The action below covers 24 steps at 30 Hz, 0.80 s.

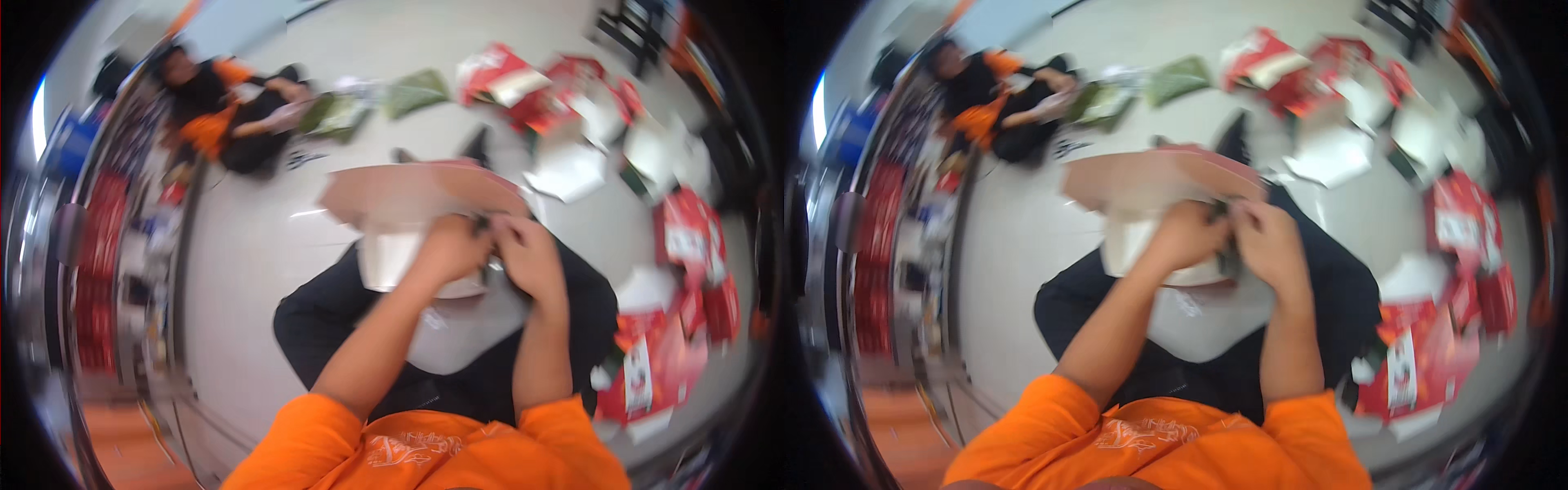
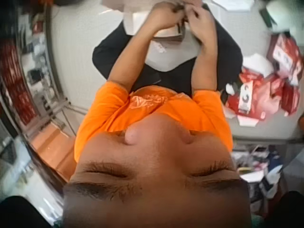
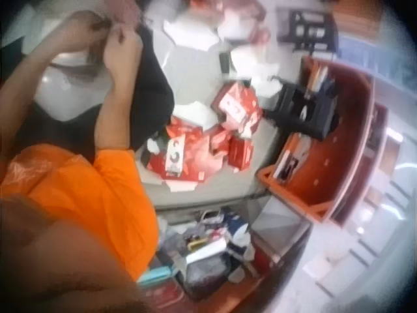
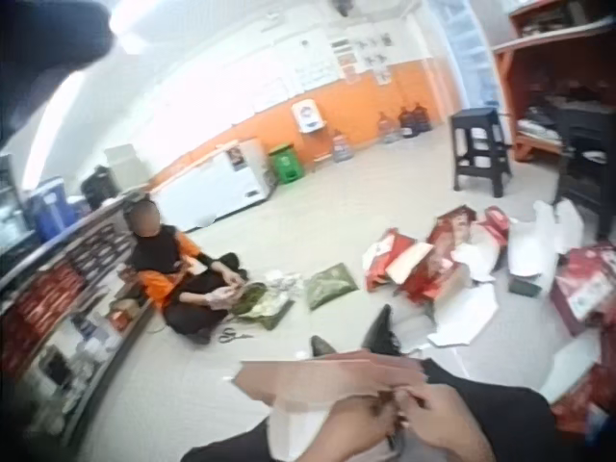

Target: Assembling cardboard food boxes while sitting on the floor.

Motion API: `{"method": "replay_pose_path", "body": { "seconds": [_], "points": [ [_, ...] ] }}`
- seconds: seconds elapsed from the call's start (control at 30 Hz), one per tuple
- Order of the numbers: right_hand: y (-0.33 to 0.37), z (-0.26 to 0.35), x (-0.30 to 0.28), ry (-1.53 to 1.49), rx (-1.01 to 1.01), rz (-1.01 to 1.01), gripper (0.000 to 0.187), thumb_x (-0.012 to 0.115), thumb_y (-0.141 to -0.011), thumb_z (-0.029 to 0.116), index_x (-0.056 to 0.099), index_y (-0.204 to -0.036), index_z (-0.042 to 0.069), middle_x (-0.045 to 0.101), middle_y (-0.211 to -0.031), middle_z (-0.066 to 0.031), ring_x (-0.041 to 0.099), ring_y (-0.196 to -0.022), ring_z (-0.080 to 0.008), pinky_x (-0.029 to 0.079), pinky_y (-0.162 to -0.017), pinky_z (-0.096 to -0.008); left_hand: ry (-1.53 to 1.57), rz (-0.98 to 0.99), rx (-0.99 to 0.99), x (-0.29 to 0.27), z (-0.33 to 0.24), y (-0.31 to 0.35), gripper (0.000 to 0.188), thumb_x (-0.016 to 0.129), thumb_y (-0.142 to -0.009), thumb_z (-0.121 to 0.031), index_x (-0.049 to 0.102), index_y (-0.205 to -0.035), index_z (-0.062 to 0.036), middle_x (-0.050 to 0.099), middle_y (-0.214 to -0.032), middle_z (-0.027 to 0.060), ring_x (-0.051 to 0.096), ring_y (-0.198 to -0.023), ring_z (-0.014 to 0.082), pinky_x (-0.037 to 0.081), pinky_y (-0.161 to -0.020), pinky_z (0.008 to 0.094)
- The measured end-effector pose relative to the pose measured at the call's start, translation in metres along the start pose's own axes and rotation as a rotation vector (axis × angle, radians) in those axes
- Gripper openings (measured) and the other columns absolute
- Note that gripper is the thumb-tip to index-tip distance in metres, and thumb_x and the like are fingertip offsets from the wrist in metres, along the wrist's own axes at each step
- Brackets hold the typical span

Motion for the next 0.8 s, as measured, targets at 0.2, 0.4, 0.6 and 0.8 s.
{"method": "replay_pose_path", "body": {
  "seconds": [0.2,0.4,0.6,0.8],
  "points": [
    [0.013,0.031,0.000,0.023,-0.169,-0.149,0.028,0.061,-0.097,0.025,0.072,-0.102,0.000,0.068,-0.089,-0.0263,0.067,-0.086,-0.0436,0.053,-0.077,-0.0482,-0.060,-0.758,-0.099,-0.098,0.066,0.096,0.038,0.069,-0.098,-0.026,0.070,-0.124,0.0009,0.074,-0.112,0.0173,0.071,-0.094,0.0231,0.055,-0.085,0.0342],
    [0.041,0.056,0.027,0.074,-0.364,-0.349,0.022,0.068,-0.089,0.015,0.069,-0.106,0.002,0.060,-0.097,-0.0140,0.060,-0.097,-0.0327,0.051,-0.083,-0.0427,0.111,-0.719,-0.180,-0.096,0.124,0.093,0.039,0.070,-0.098,-0.027,0.070,-0.121,0.0043,0.075,-0.102,0.0138,0.070,-0.085,0.0198,0.055,-0.075,0.0310],
    [0.036,0.050,0.028,0.162,-0.250,-0.426,0.018,0.062,-0.085,0.003,0.068,-0.102,-0.001,0.057,-0.101,-0.0144,0.059,-0.098,-0.0322,0.053,-0.081,-0.0415,0.024,-0.679,-0.287,-0.093,0.114,0.089,0.038,0.068,-0.099,-0.030,0.075,-0.108,0.0056,0.076,-0.087,0.0122,0.066,-0.071,0.0150,0.053,-0.068,0.0300],
    [0.023,0.035,0.030,0.073,-0.278,-0.356,0.023,0.064,-0.088,0.003,0.073,-0.109,-0.001,0.061,-0.090,-0.0161,0.064,-0.085,-0.0332,0.053,-0.077,-0.0426,-0.045,-0.717,-0.298,-0.097,0.127,0.083,0.030,0.070,-0.096,-0.024,0.075,-0.099,0.0052,0.074,-0.081,0.0136,0.065,-0.071,0.0181,0.053,-0.071,0.0326]
  ]
}}
Point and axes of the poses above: each hand's wrist, its own y-axis away from the middle knuckle, its own x-axis out of the palm, z = x × y, the point moved 7 cm from there along -y, towards the middle knuckle
